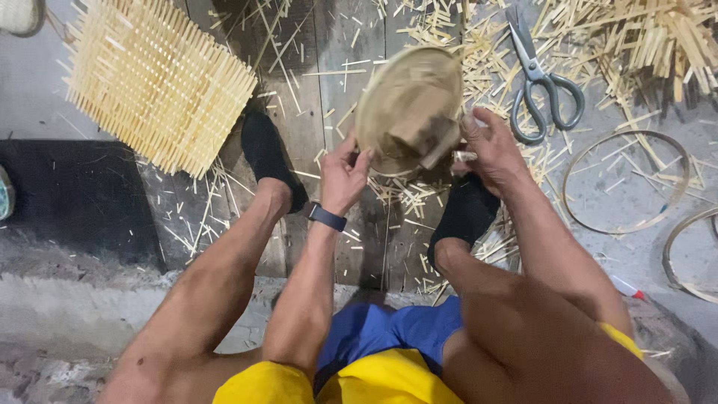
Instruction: The person sits on the floor and repeatedly places a circular bamboo frame onto a rectangular woven mat, then uses shears to trim the excess matting around the frame's edge. The person stacks the finished circular bases and repeats the process with new mats.
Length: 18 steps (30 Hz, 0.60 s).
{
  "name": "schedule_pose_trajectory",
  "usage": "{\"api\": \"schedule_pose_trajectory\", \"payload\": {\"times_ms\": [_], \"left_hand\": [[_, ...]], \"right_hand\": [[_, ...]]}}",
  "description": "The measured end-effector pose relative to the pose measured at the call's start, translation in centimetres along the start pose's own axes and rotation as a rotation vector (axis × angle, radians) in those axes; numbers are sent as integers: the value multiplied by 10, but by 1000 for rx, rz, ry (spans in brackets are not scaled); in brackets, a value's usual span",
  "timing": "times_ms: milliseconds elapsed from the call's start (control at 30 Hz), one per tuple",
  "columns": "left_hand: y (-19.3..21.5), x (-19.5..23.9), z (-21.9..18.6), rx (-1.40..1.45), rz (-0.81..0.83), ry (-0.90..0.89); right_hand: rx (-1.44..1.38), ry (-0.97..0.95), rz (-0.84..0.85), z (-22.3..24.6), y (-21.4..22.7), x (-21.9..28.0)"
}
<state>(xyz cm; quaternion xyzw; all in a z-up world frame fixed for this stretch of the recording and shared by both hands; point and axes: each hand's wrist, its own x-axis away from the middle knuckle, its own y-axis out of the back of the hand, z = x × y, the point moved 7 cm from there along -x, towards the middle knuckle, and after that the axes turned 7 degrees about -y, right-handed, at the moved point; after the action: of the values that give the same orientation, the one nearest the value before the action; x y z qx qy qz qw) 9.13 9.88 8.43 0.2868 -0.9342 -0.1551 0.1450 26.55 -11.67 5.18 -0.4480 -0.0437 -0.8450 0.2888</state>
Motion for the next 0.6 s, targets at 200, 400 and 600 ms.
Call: {"api": "schedule_pose_trajectory", "payload": {"times_ms": [200, 400, 600], "left_hand": [[-18, -15, -109, -165, -95, -435], [-33, -34, -96, -111, -158, -412], [-9, -71, -14, -34, -177, -164]], "right_hand": [[-416, 2, 287, 21, -60, 27], [-371, 20, 210, 22, -56, 23], [-407, 58, 353, 26, -42, 32]]}}
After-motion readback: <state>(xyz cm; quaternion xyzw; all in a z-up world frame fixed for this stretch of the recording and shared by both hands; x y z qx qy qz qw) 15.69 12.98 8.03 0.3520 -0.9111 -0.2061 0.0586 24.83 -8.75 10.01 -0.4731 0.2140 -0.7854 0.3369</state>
